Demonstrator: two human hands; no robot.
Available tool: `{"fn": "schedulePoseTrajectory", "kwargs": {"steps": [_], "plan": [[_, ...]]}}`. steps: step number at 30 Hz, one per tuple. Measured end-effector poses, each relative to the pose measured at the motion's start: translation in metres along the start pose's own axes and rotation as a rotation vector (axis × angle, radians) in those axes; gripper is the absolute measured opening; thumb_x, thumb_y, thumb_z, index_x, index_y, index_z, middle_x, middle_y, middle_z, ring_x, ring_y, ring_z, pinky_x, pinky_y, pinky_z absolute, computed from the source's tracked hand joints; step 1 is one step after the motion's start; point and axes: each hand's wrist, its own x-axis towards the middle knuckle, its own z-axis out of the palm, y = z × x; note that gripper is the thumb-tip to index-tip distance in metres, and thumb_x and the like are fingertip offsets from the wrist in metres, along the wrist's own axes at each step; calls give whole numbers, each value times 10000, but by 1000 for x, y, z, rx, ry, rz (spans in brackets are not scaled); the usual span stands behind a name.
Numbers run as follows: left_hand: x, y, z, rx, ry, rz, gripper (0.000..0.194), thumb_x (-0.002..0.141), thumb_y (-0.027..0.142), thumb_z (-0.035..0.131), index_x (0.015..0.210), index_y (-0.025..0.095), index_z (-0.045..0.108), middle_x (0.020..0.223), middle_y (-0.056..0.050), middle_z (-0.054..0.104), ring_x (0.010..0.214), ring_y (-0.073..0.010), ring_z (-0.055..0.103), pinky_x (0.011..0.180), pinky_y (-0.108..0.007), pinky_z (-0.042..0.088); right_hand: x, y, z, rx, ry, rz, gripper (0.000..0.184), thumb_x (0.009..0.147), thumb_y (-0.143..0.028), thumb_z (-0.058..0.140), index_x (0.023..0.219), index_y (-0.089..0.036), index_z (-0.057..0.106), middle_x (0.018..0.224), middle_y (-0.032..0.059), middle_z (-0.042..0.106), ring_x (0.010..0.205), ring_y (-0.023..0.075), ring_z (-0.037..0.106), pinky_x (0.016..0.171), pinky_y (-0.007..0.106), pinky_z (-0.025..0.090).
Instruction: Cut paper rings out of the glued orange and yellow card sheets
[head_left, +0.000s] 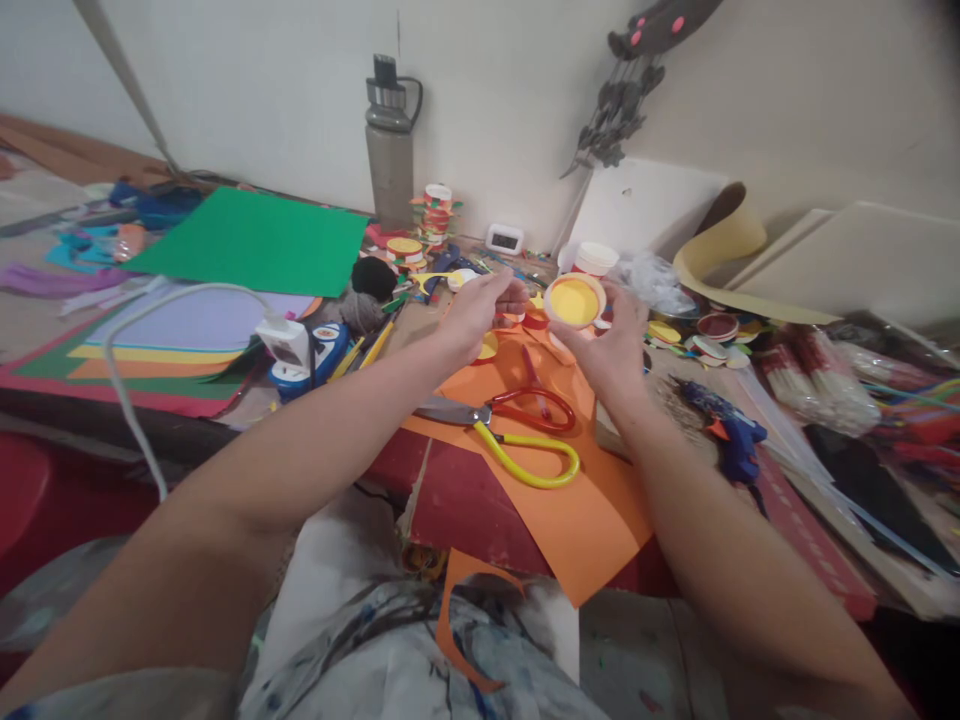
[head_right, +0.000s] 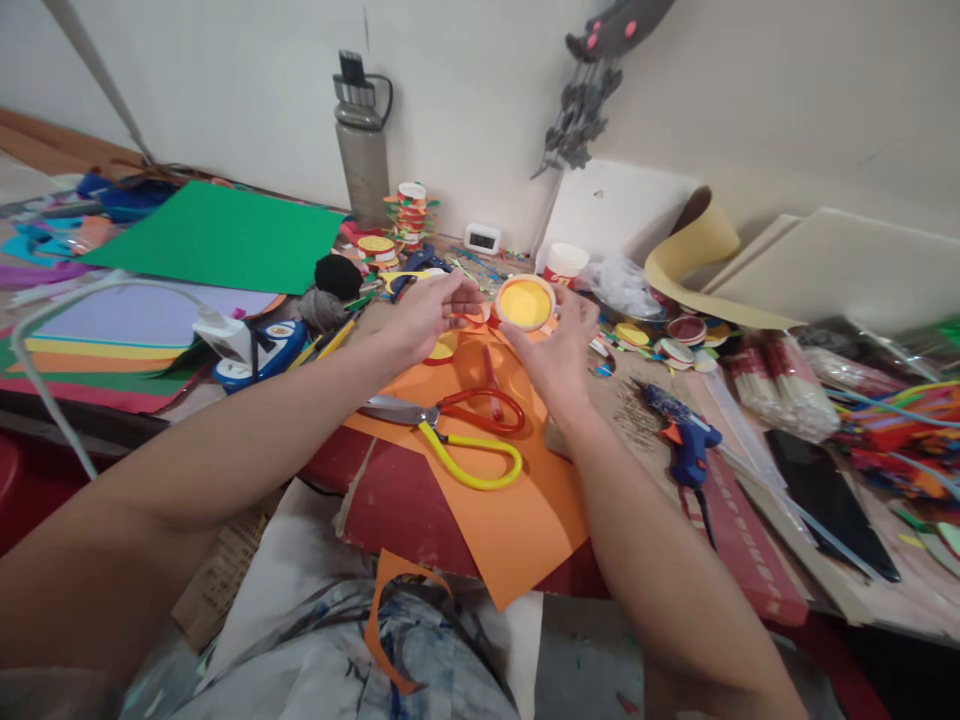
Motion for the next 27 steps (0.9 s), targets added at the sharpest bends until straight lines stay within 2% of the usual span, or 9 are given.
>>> {"fn": "schedulePoseTrajectory", "kwargs": {"steps": [5, 8, 10, 14, 17, 22, 27], "plan": [[2, -3, -1, 33, -19, 13, 444, 1104, 565, 749, 880, 185, 707, 876, -57, 814, 826, -137, 774, 801, -237, 577, -3, -5, 0, 30, -33, 27, 766, 790, -514, 909, 1458, -248, 647, 1477, 158, 592, 1354, 376, 605, 1141, 621, 579], [1, -4, 1, 38, -61, 5, 447, 1070, 627, 779, 972, 190, 768, 862, -75, 828, 879, -184, 808, 845, -277, 614, -5, -15, -2, 34, -54, 1, 769, 791, -462, 899, 1489, -275, 637, 1521, 156, 583, 1351, 372, 615, 1094, 583, 602], [0, -3, 2, 43, -100, -12, 435, 1056, 631, 795, 1021, 198, 801, 851, -84, 833, 876, -204, 813, 811, -282, 611, -6, -22, -3, 66, -84, -12, 768, 798, -437, 879, 1505, -279, 622, 1542, 157, 599, 1333, 360, 635, 1076, 566, 609], [-6, 0, 6, 79, -155, -12, 351, 1076, 515, 811, 936, 194, 801, 796, -59, 797, 731, -146, 727, 709, -240, 553, -7, -34, -5, 171, -168, -11, 774, 813, -445, 859, 1512, -251, 592, 1535, 172, 675, 1281, 342, 688, 1062, 551, 622], [-9, 2, 6, 102, -177, -10, 351, 1070, 443, 841, 850, 181, 759, 746, -34, 745, 668, -107, 660, 689, -220, 522, -8, -39, -3, 276, -184, 36, 800, 815, -496, 867, 1512, -244, 565, 1524, 178, 700, 1235, 335, 729, 1032, 537, 645], [-10, 4, 5, 103, -175, -22, 362, 1030, 362, 901, 798, 159, 711, 712, 3, 687, 635, -79, 608, 693, -217, 498, -7, -39, 2, 395, -247, 78, 893, 832, -585, 880, 1570, -269, 490, 1534, 174, 694, 1255, 332, 752, 1033, 535, 669], [-9, 5, 6, 119, -174, 15, 347, 1015, 337, 916, 791, 152, 725, 711, 16, 677, 635, -71, 599, 687, -211, 476, -10, -37, 3, 411, -235, 85, 874, 844, -562, 877, 1564, -280, 470, 1492, 164, 712, 1219, 324, 770, 995, 530, 689]]}}
